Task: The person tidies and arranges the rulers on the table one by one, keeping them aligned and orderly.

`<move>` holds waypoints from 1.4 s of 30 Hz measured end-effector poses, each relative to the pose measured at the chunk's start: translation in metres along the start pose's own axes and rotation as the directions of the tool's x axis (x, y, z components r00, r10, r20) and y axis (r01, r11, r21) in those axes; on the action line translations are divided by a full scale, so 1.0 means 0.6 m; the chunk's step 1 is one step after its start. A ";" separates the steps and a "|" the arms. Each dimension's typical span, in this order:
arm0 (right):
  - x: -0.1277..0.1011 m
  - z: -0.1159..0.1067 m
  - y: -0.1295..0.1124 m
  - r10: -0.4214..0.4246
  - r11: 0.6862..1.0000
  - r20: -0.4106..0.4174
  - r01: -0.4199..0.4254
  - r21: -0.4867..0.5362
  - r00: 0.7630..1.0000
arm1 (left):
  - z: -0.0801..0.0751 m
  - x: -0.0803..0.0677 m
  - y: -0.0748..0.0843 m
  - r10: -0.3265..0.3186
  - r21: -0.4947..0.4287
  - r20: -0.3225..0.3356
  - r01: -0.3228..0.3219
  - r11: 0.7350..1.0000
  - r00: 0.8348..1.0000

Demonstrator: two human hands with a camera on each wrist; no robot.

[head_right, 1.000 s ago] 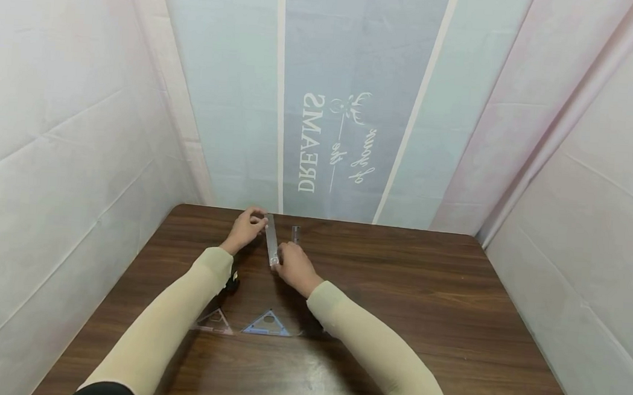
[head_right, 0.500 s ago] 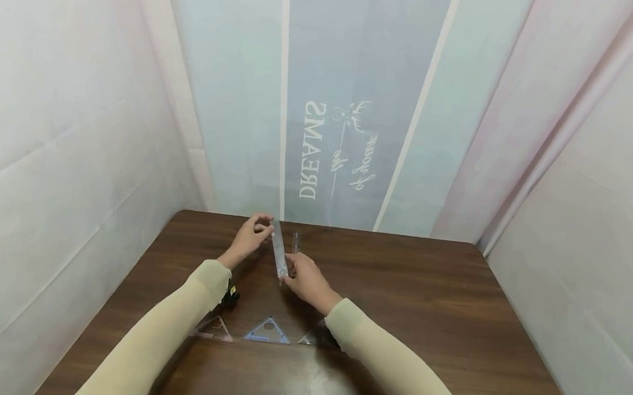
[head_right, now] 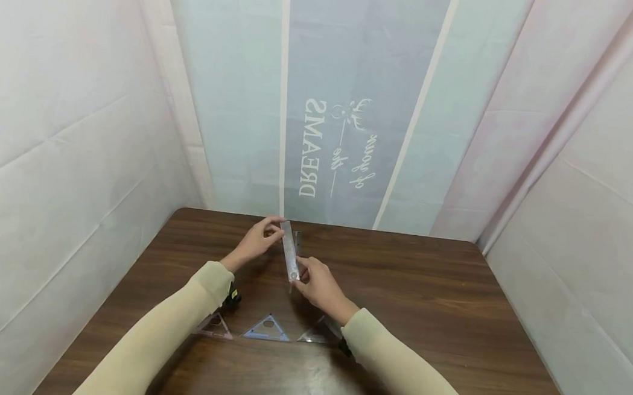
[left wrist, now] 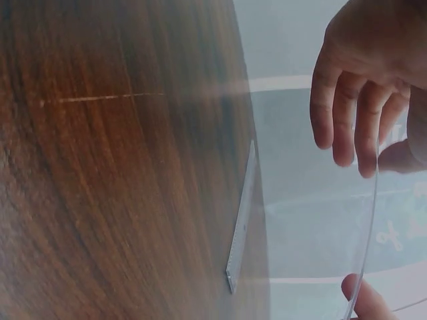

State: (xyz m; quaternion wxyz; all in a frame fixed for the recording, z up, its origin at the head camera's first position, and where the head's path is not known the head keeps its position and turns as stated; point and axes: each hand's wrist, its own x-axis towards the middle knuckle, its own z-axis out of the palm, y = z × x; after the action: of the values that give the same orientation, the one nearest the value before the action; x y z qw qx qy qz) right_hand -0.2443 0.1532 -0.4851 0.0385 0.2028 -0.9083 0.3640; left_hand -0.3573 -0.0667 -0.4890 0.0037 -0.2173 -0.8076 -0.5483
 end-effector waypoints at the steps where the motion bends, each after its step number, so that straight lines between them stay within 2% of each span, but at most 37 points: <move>1: -0.003 -0.002 0.001 0.007 1.000 -0.002 -0.007 0.003 1.000 | 0.001 -0.001 0.001 0.011 0.008 0.019 -0.012 1.000 1.000; 9: -0.034 -0.023 0.013 0.004 0.999 -0.031 -0.003 0.034 1.000 | 0.008 -0.007 0.014 0.068 0.018 0.167 -0.072 0.997 0.984; 13: -0.047 -0.034 0.017 0.012 0.999 -0.038 -0.010 0.053 0.999 | 0.016 -0.005 0.023 0.095 0.001 0.210 -0.098 0.995 0.973; 25: -0.082 -0.055 0.025 -0.013 0.999 -0.068 0.016 0.049 0.998 | 0.049 -0.002 0.042 0.111 0.055 0.220 -0.126 0.991 0.969; 30: -0.099 -0.063 0.032 -0.027 0.999 -0.073 0.029 0.038 0.997 | 0.064 0.001 0.048 0.128 0.082 0.249 -0.153 0.985 0.960; 35: -0.117 -0.073 0.039 0.008 1.000 -0.068 -0.006 0.028 0.998 | 0.083 0.002 0.053 0.136 0.090 0.281 -0.167 0.982 0.950; 42: -0.139 -0.083 0.044 0.066 0.998 -0.043 -0.066 0.004 0.997 | 0.106 -0.003 0.061 0.114 0.092 0.311 -0.149 0.985 0.944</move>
State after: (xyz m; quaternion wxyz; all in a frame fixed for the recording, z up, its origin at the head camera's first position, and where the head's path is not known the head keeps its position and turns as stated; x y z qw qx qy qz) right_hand -0.1824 0.2325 -0.4838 0.0458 0.1647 -0.9129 0.3706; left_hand -0.3279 0.0000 -0.4824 -0.0715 -0.3520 -0.8121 -0.4598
